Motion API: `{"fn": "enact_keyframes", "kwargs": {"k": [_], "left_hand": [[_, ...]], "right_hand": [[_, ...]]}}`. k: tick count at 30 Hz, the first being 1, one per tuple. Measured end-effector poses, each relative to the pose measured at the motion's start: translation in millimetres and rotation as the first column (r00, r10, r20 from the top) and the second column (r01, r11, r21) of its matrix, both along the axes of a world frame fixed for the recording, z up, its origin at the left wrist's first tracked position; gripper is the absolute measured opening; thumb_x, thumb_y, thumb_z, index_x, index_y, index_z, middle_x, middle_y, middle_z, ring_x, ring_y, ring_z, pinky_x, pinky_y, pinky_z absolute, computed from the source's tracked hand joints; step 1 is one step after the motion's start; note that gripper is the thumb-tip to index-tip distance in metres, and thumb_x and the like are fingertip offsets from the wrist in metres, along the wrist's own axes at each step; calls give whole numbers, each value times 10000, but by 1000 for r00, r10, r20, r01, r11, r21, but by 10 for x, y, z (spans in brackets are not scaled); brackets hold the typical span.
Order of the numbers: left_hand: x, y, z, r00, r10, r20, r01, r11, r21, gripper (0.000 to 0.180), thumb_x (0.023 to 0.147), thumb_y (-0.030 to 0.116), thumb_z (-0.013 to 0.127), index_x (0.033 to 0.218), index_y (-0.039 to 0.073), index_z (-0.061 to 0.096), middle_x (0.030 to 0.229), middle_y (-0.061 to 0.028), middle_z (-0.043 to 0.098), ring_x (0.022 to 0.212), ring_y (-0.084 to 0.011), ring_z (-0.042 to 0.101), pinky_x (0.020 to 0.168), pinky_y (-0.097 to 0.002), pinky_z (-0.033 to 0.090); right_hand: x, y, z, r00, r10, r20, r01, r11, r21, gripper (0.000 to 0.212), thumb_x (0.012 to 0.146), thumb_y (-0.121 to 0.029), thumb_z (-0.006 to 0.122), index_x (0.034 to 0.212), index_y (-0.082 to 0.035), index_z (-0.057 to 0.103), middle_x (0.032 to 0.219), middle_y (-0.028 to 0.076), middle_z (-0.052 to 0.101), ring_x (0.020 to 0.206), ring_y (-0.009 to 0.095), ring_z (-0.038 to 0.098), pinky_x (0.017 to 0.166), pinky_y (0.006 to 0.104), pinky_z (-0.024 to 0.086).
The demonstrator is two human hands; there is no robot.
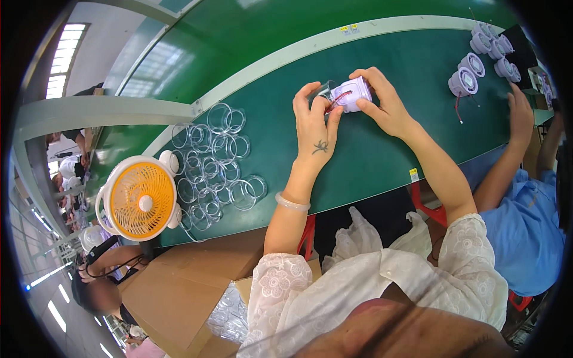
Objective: Assembling clear plastic covers onto purple electronic components at an assembly line.
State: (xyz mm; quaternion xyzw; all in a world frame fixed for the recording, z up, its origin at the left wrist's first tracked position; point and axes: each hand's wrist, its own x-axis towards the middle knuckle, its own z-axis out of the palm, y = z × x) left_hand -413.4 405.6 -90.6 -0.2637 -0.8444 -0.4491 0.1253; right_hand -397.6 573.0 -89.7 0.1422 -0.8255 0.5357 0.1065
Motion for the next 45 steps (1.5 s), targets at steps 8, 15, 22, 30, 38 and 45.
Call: {"fn": "enact_keyframes", "kwargs": {"k": [8, 15, 22, 30, 38, 45], "left_hand": [[-7, -2, -23, 978, -137, 158, 53, 892, 448, 229, 827, 205, 499, 710, 9, 478, 1066, -136, 387, 1070, -314, 425, 851, -348, 363], [-23, -12, -22, 742, -572, 350, -54, 470, 881, 226, 856, 218, 437, 745, 22, 427, 1019, -80, 375, 1029, -247, 438, 822, -346, 369], [12, -1, -22, 662, -492, 565, 110, 810, 576, 959, 520, 350, 774, 1223, 69, 186, 1045, -135, 432, 798, -188, 523, 666, -285, 446], [98, 59, 123, 766, -366, 528, 380, 921, 86, 635, 601, 224, 723, 1053, -14, 346, 784, -152, 573, 708, -237, 594, 640, -283, 458], [190, 116, 74, 962, -217, 166, 239, 963, -128, 645, 576, 252, 738, 1023, -7, 351, 812, -170, 570, 702, -288, 593, 636, -299, 463], [108, 54, 42, 718, -421, 554, 439, 892, 109, 625, 574, 260, 742, 978, 3, 340, 833, -172, 563, 737, -290, 585, 642, -314, 461]], "right_hand": [[-122, -30, -72, 949, 116, -292, -140, 988, -62, 367, 756, -135, 513, 1074, -26, 366, 1049, 110, 442, 902, 176, 478, 774, 267, 384], [-65, -63, -60, 961, 273, -51, -271, 885, -379, 399, 784, -219, 487, 1101, -18, 354, 999, 105, 470, 960, 180, 476, 838, 284, 363], [-10, -111, -115, 974, 190, -121, -226, 836, -500, 472, 836, -429, 368, 1066, -17, 382, 1019, 75, 433, 966, 141, 421, 844, 261, 323], [-42, -17, -4, 975, 220, 12, -199, 901, -385, 606, 806, -574, 276, 837, -3, 478, 754, 29, 412, 689, 112, 395, 652, 219, 327], [-20, -168, -39, 986, 159, 59, -83, 758, -647, 733, 785, -633, 113, 877, -19, 504, 822, 40, 473, 802, 124, 432, 721, 264, 351], [34, -178, 93, 974, 128, -185, -194, 894, -404, 690, 807, -583, 139, 1023, -12, 460, 994, 70, 477, 941, 154, 442, 825, 325, 321]]}}
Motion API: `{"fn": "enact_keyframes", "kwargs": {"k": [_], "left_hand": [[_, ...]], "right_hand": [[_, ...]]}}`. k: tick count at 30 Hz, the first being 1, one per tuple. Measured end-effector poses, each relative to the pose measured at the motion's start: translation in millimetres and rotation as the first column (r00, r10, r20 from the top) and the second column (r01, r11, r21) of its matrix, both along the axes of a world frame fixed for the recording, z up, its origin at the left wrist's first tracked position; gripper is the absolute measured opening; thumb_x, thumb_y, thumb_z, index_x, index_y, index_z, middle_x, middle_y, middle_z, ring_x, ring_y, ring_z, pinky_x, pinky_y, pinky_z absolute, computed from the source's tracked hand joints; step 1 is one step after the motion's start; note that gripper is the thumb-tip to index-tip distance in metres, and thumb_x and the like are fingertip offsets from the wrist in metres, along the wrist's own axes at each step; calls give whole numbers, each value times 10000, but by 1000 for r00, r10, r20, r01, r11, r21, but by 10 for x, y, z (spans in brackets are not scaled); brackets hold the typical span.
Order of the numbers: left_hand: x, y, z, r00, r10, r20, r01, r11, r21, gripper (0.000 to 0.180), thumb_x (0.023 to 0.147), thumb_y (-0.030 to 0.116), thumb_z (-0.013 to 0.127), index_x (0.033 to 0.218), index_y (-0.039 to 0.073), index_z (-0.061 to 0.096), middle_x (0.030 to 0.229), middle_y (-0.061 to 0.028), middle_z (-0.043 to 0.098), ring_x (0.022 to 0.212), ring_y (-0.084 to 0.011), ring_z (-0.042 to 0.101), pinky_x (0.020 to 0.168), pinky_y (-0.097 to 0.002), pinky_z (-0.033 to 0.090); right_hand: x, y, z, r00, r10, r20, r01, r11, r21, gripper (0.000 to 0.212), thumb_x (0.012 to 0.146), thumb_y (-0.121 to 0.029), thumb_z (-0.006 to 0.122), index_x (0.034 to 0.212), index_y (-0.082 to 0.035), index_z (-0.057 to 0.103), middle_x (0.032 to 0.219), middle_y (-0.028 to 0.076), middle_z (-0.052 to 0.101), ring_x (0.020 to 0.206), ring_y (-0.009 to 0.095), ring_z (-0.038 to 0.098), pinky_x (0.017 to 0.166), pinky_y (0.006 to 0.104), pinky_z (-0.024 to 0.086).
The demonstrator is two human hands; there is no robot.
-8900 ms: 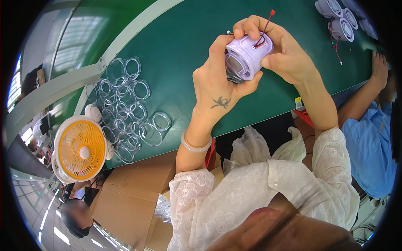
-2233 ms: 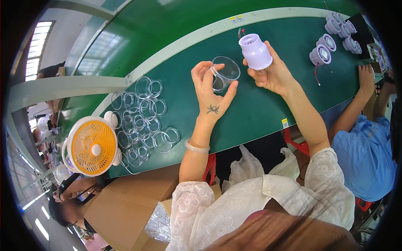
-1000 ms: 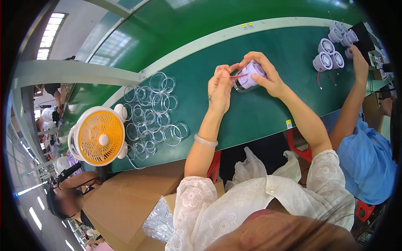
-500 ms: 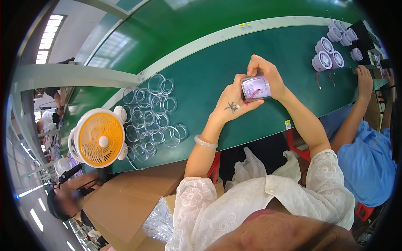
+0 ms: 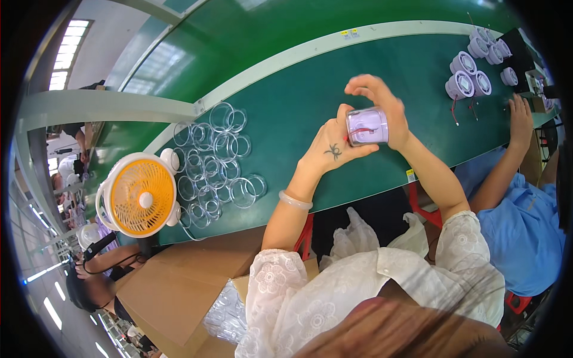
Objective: Assembling clear plastic covers onto purple electronic components at an assembly line.
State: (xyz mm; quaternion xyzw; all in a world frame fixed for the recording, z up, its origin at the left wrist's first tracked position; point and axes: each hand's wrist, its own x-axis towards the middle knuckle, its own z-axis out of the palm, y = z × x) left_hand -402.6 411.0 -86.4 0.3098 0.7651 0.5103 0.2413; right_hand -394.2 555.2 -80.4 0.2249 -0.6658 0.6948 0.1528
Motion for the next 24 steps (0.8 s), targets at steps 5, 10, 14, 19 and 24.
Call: {"fn": "enact_keyframes", "kwargs": {"k": [5, 10, 14, 19, 24], "left_hand": [[50, 30, 23, 929, 158, -335, -144, 987, 66, 671, 577, 249, 737, 1039, 12, 312, 915, -189, 536, 728, -292, 582, 627, -325, 464], [100, 95, 23, 934, 352, 65, -356, 890, 286, 828, 550, 144, 753, 1174, 4, 227, 964, -172, 489, 655, -164, 544, 525, -246, 446], [19, 27, 27, 987, 135, -92, -110, 965, 238, 903, 568, 162, 748, 1234, -2, 160, 1000, -181, 469, 754, -232, 544, 635, -292, 457], [19, 22, -50, 961, 48, -274, 4, 982, 187, 825, 577, 189, 750, 1179, -13, 222, 1052, -183, 430, 854, -277, 529, 712, -326, 449], [97, 69, -53, 932, 89, -350, -50, 991, 121, 754, 597, 167, 743, 1117, -9, 226, 1033, -186, 414, 900, -263, 515, 737, -331, 449]], "right_hand": [[-14, 12, -102, 906, 280, 318, -173, 929, -326, 627, 844, -529, 150, 919, -10, 494, 932, 78, 490, 926, 177, 442, 825, 295, 324], [-20, 47, -126, 975, 95, 202, -21, 940, -341, 627, 849, -517, 139, 872, -10, 507, 864, 52, 513, 774, 120, 422, 724, 241, 334], [2, 22, -90, 990, -82, 119, 101, 981, -166, 580, 844, -500, 185, 811, -8, 491, 802, 48, 492, 689, 112, 409, 632, 232, 353], [-22, 35, -87, 999, -49, 12, 49, 995, -84, 531, 852, -444, 228, 813, 11, 498, 793, 68, 491, 666, 126, 426, 615, 240, 363], [-36, 47, -121, 956, 192, 221, -138, 962, -236, 508, 871, -404, 202, 810, 12, 487, 830, 78, 445, 697, 138, 395, 664, 248, 348]]}}
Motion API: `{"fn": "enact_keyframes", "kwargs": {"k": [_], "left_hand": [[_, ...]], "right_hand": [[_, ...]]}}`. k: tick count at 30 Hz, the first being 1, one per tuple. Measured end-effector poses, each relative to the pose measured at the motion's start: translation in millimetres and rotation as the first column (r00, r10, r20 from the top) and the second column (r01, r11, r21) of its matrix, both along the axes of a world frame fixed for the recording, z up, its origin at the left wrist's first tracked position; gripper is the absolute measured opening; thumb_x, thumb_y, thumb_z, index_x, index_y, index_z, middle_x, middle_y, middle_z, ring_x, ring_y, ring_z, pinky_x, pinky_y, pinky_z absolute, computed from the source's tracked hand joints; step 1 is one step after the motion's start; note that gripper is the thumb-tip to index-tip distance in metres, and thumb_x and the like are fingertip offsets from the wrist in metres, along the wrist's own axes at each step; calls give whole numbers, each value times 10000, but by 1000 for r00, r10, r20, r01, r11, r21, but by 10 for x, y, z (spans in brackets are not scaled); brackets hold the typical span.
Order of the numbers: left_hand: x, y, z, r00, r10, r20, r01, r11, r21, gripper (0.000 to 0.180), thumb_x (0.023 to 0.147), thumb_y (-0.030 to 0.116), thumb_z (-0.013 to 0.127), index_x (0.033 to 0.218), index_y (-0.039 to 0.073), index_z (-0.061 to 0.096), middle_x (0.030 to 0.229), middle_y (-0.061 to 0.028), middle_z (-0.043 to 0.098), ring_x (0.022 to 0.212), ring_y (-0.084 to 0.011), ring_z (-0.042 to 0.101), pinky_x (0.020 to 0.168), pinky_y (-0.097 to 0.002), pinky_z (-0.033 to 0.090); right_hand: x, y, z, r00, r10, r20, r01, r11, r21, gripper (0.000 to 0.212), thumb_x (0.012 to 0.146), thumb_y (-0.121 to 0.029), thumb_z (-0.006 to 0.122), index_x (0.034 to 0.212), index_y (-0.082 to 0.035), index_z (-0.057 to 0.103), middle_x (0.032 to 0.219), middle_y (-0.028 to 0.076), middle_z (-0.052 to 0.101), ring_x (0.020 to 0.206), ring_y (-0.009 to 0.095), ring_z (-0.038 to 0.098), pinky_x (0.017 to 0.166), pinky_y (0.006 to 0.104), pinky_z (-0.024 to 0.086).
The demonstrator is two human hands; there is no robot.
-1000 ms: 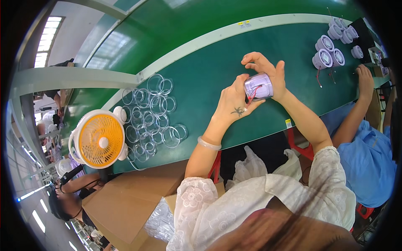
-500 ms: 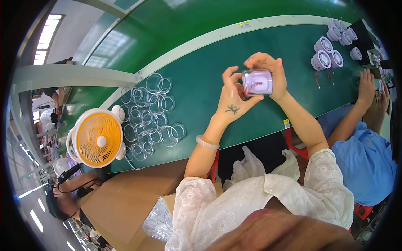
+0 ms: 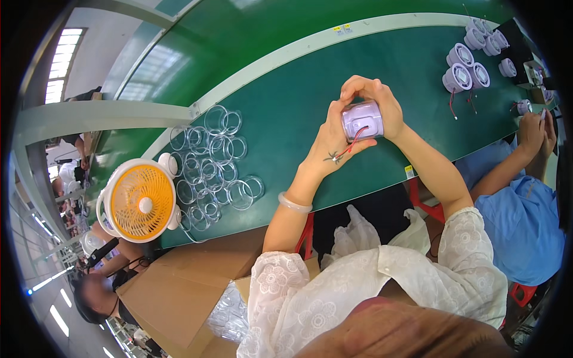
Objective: Assembling clear plastic covers onto purple electronic components at an assembly line.
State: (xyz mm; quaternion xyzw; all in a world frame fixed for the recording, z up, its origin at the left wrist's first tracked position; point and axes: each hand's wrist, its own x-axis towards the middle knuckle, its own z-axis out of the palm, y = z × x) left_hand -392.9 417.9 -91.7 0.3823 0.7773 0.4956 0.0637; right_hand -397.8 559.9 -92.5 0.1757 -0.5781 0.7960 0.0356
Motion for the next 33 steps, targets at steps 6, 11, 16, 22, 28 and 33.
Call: {"fn": "enact_keyframes", "kwargs": {"k": [6, 11, 16, 22, 28, 33], "left_hand": [[17, 30, -103, 977, 51, 209, -93, 976, 198, 782, 665, 160, 696, 1135, 4, 90, 1058, -189, 353, 936, -251, 484, 749, -341, 444], [-9, 33, -141, 955, 6, 298, -88, 961, 262, 783, 689, 156, 674, 1201, 58, 90, 1093, -172, 347, 1008, -237, 432, 818, -335, 407], [-65, -4, -20, 900, -57, 431, -38, 977, 209, 688, 701, 146, 651, 1236, 39, 232, 1111, -131, 370, 987, -205, 453, 778, -292, 428], [-134, 39, 34, 849, -62, 525, -235, 846, 479, 660, 676, 115, 671, 1196, 14, 278, 1049, -105, 437, 935, -180, 494, 754, -268, 441], [-204, -44, -117, 872, 41, 487, -343, 761, 550, 834, 627, 370, 708, 1220, 29, 231, 1125, -137, 418, 862, -149, 504, 664, -225, 441], [-219, -40, -1, 525, -414, 744, -475, 583, 659, 798, 730, 681, 263, 1243, 71, 250, 1198, -130, 376, 1008, -230, 433, 830, -371, 375]], "right_hand": [[-20, -27, -9, 989, -145, 38, 148, 983, -109, 575, 851, -483, 183, 786, -18, 515, 794, 30, 508, 687, 105, 416, 655, 227, 334], [-16, -27, -65, 983, -184, -25, 183, 983, -31, 603, 832, -513, 188, 810, -7, 516, 795, 51, 509, 703, 122, 437, 637, 247, 355], [-18, -49, -13, 889, -279, -362, 352, 924, 152, 661, 791, -570, 213, 865, 7, 528, 863, 108, 533, 793, 197, 483, 707, 290, 380], [-169, 28, 85, 808, -63, -585, 371, 827, 423, 549, 671, -417, 580, 1043, -24, 486, 1034, 118, 505, 934, 280, 477, 803, 347, 386], [-104, 15, 92, 910, -116, -397, 373, 645, 667, 579, 551, -119, 702, 1067, -53, 446, 1026, 90, 519, 880, 253, 496, 768, 339, 406], [-45, -105, 224, 666, -466, -583, 564, 825, -14, 553, 484, -139, 766, 951, -71, 479, 974, 110, 547, 875, 222, 523, 727, 309, 440]]}}
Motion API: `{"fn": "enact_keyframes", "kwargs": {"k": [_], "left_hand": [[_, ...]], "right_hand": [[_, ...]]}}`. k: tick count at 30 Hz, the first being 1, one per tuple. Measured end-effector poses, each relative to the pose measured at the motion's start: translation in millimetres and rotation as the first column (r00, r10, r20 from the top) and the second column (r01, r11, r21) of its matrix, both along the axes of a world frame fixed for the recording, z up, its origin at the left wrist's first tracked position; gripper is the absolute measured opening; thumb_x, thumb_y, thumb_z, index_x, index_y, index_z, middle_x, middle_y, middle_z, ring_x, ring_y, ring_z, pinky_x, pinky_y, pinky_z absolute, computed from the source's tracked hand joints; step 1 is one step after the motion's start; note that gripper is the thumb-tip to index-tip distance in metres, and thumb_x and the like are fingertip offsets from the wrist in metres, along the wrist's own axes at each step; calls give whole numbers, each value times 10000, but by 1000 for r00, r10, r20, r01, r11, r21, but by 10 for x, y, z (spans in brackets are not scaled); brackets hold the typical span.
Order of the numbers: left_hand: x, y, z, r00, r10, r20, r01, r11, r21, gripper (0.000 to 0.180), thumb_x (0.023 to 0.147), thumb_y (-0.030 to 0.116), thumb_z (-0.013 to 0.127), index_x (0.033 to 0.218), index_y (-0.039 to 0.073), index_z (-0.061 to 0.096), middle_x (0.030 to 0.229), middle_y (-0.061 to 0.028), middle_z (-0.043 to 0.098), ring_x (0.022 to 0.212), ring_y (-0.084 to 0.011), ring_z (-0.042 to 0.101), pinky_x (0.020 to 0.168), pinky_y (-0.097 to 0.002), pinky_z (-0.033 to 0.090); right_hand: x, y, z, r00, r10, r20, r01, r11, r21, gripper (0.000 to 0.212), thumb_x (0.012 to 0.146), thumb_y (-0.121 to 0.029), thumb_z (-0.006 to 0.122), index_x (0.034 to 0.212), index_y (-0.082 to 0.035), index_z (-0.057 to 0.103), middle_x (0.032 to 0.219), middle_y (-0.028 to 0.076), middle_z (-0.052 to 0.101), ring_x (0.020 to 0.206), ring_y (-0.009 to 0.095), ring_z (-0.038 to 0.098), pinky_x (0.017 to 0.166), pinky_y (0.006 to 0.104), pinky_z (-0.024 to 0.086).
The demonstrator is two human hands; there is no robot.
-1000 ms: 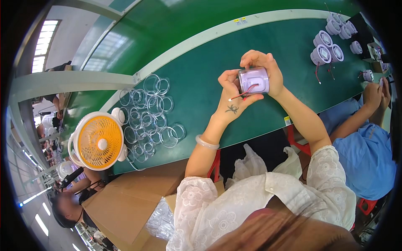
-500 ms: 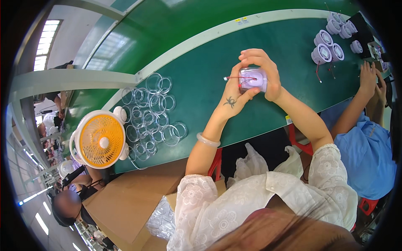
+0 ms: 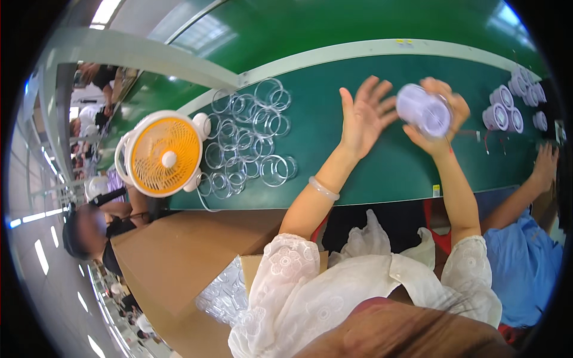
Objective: Assembling clear plastic covers onto purple electronic components at an assembly line.
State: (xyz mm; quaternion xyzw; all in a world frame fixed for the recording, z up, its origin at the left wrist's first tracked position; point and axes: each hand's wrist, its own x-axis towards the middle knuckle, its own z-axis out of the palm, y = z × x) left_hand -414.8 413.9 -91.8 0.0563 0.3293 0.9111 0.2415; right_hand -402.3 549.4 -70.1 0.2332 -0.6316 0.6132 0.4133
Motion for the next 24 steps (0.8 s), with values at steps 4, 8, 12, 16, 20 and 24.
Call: {"fn": "enact_keyframes", "kwargs": {"k": [4, 8, 12, 16, 20, 24], "left_hand": [[-12, -31, 46, 953, -230, 199, 182, 955, 232, 818, 716, 711, 180, 1201, 69, 322, 1200, -145, 386, 1091, -304, 397, 893, -468, 341], [-2, -84, 16, 933, -218, 285, 171, 969, 180, 706, 771, 642, 231, 1142, 66, 399, 1019, -135, 517, 926, -268, 519, 812, -431, 424], [-50, -35, -25, 930, -106, 351, 59, 988, 140, 440, 830, 472, 362, 1018, 95, 485, 931, -86, 542, 902, -209, 526, 748, -407, 443], [0, -67, -26, 983, -54, 178, 32, 992, 123, 304, 802, 275, 519, 1027, 86, 443, 976, -68, 521, 911, -193, 521, 770, -395, 448], [-11, -64, -46, 999, -43, 21, 43, 999, 4, 457, 769, 255, 577, 1124, 55, 369, 1024, -106, 496, 934, -248, 519, 848, -423, 420], [-37, -94, -82, 999, 48, 21, -50, 996, 74, 564, 730, 431, 577, 1105, 48, 400, 1030, -71, 505, 1005, -255, 479, 900, -393, 360]], "right_hand": [[39, -15, -279, 966, 75, 246, -152, 938, 312, 625, 511, -186, 788, 1007, -75, 423, 947, 171, 557, 892, 280, 539, 798, 383, 413], [82, -175, -256, 963, 267, -28, -268, 954, -135, 762, 528, -141, 787, 1097, -78, 283, 1046, 209, 477, 986, 273, 497, 712, 365, 468], [20, -28, -380, 969, 214, 124, -228, 967, 109, 796, 549, -146, 778, 1110, -91, 217, 1100, 232, 432, 1033, 313, 461, 835, 402, 404], [-2, -5, -196, 928, 262, 264, -204, 952, -228, 775, 632, -179, 726, 1222, -68, 236, 1175, 152, 391, 1054, 234, 429, 890, 359, 360], [-105, 208, -148, 868, 355, 348, -127, 835, -536, 658, 721, -105, 615, 1251, -38, 231, 1124, 105, 421, 992, 200, 461, 833, 311, 388], [-143, 442, -160, 831, -112, 545, 95, 994, 60, 588, 667, -137, 659, 1156, -51, 344, 1046, 64, 493, 963, 184, 476, 779, 320, 394]]}}
